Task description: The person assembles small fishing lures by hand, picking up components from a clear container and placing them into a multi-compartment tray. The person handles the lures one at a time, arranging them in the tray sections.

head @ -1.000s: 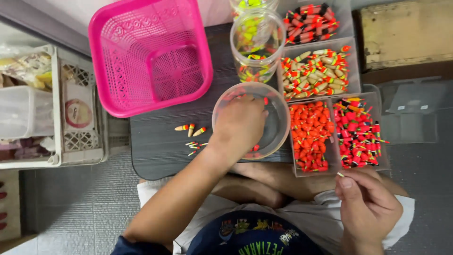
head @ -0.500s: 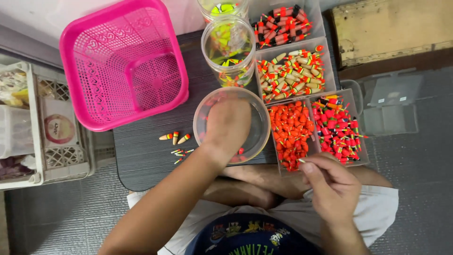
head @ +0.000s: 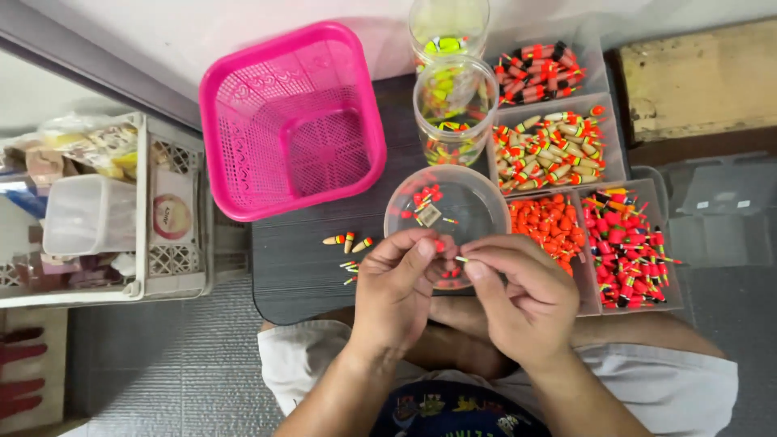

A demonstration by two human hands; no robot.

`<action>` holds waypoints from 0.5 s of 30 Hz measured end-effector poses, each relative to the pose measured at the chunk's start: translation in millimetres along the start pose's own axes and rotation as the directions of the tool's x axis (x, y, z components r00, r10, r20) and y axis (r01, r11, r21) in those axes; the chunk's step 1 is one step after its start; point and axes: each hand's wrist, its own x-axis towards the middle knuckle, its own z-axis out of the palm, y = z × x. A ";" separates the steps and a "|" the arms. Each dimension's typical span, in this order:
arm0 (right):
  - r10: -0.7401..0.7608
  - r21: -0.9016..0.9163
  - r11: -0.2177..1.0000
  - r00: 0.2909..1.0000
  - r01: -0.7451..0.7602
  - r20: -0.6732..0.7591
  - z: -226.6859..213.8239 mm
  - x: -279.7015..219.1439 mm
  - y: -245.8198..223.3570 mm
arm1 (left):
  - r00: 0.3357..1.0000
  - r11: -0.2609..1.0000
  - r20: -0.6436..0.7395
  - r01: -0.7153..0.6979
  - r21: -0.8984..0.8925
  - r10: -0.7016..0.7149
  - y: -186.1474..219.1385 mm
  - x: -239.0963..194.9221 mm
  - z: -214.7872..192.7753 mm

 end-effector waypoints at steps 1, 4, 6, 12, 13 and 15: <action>-0.006 -0.003 1.000 1.000 0.006 -0.003 3.0 2.2 -2.8 | 1.000 1.000 0.007 -0.002 -0.002 0.002 0.7 -0.5 -1.3; -0.011 -0.059 0.998 1.000 0.011 0.007 9.3 6.6 -6.8 | 1.000 0.999 -0.005 0.025 -0.028 -0.025 1.2 -2.4 -4.6; -0.058 -0.051 0.997 0.998 0.060 0.039 11.9 8.3 -6.1 | 0.999 0.999 0.005 0.032 -0.041 -0.032 3.3 -4.0 -5.6; -0.089 -0.062 0.993 0.990 0.096 0.107 11.4 8.7 -13.9 | 0.994 0.995 -0.024 -0.102 0.015 0.102 2.5 -5.8 -11.1; -0.090 -0.061 0.993 0.990 0.097 0.109 12.5 6.7 -13.2 | 0.994 0.995 -0.025 -0.104 0.014 0.104 4.2 -6.3 -9.5; -0.091 -0.068 0.993 0.994 0.096 0.063 13.9 2.5 -11.6 | 0.986 0.984 0.012 -0.164 0.075 0.164 7.0 -7.6 -6.1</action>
